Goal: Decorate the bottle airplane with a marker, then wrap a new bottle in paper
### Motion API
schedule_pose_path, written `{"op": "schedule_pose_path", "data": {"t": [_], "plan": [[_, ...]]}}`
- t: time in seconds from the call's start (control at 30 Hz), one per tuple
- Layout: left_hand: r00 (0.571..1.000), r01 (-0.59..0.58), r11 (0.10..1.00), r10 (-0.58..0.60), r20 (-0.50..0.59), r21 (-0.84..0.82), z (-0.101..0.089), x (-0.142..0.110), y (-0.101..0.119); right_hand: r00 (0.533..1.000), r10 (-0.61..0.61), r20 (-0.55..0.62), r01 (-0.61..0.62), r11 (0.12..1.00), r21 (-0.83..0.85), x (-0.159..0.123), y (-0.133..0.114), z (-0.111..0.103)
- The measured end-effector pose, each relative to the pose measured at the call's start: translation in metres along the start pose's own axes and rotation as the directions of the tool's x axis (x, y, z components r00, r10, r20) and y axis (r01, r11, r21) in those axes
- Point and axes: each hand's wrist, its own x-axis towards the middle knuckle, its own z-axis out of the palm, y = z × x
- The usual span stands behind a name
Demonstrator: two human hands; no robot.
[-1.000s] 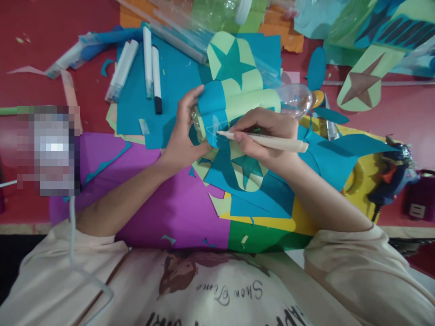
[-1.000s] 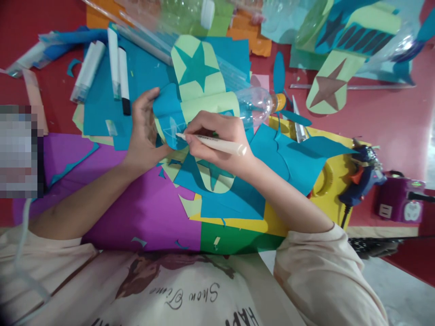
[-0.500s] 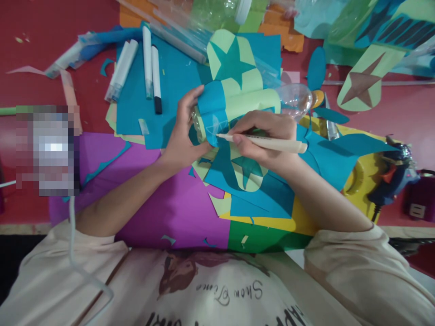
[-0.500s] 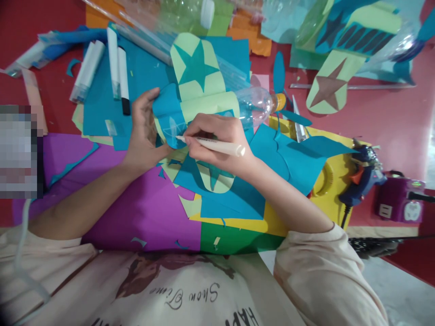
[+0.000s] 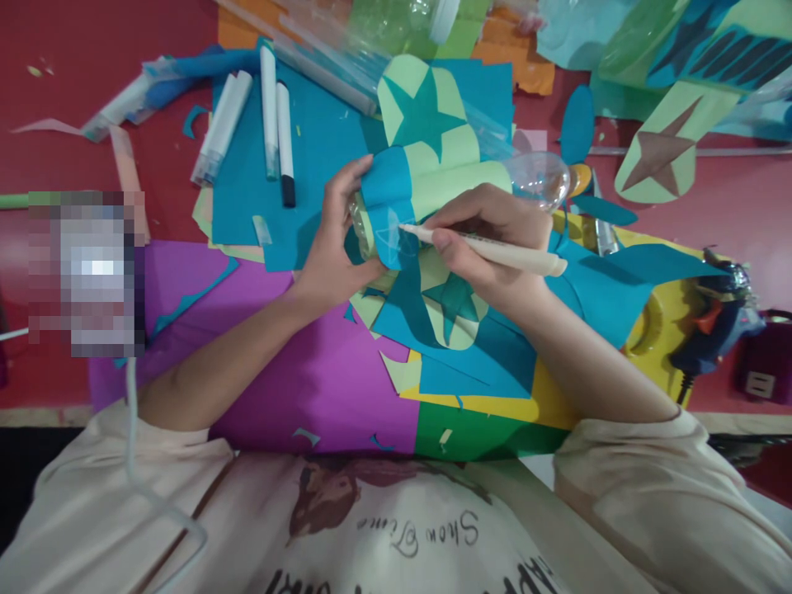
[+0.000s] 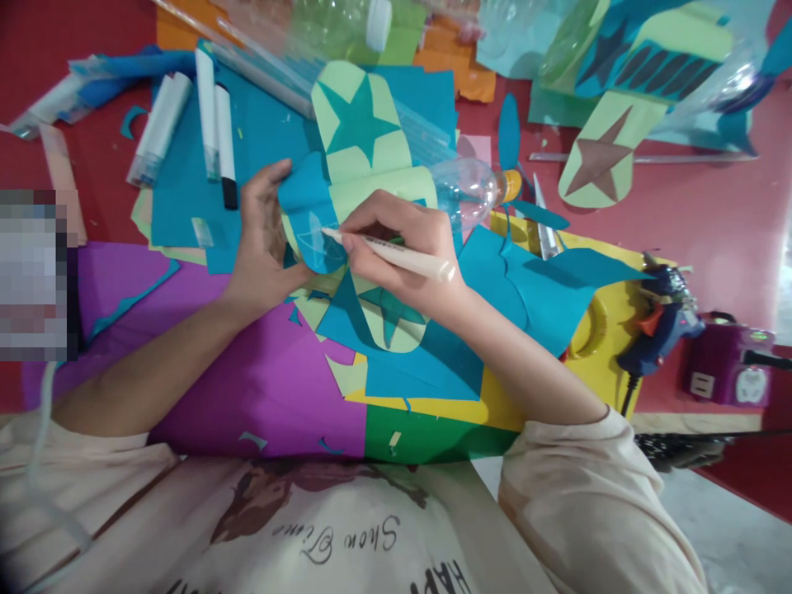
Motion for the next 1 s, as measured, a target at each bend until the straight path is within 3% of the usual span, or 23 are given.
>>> {"op": "schedule_pose_path", "data": {"t": [0.1, 0.37, 0.7, 1.0], "plan": [[1.0, 0.003, 1.0, -0.003, 0.003, 0.005, 0.0, 0.0001, -0.0009, 1.0, 0.011, -0.002, -0.011, 1.0, -0.008, -0.0001, 0.0, 0.0003], [1.0, 0.004, 1.0, -0.004, -0.003, -0.009, -0.0009, 0.0003, 0.0002, 0.993, -0.095, 0.072, 0.096, 0.995, -0.008, -0.0005, 0.0046, -0.0006], [1.0, -0.012, 0.998, 0.011, -0.01, -0.056, 0.0015, 0.0008, -0.002, 0.984, -0.09, 0.151, 0.099, 0.994, -0.055, -0.0005, 0.0034, -0.0007], [1.0, -0.006, 0.998, 0.006, -0.002, -0.061, 0.0006, 0.0003, -0.0014, 0.988, -0.018, 0.155, 0.027, 0.998, -0.056, -0.0026, 0.0046, -0.0013]]}}
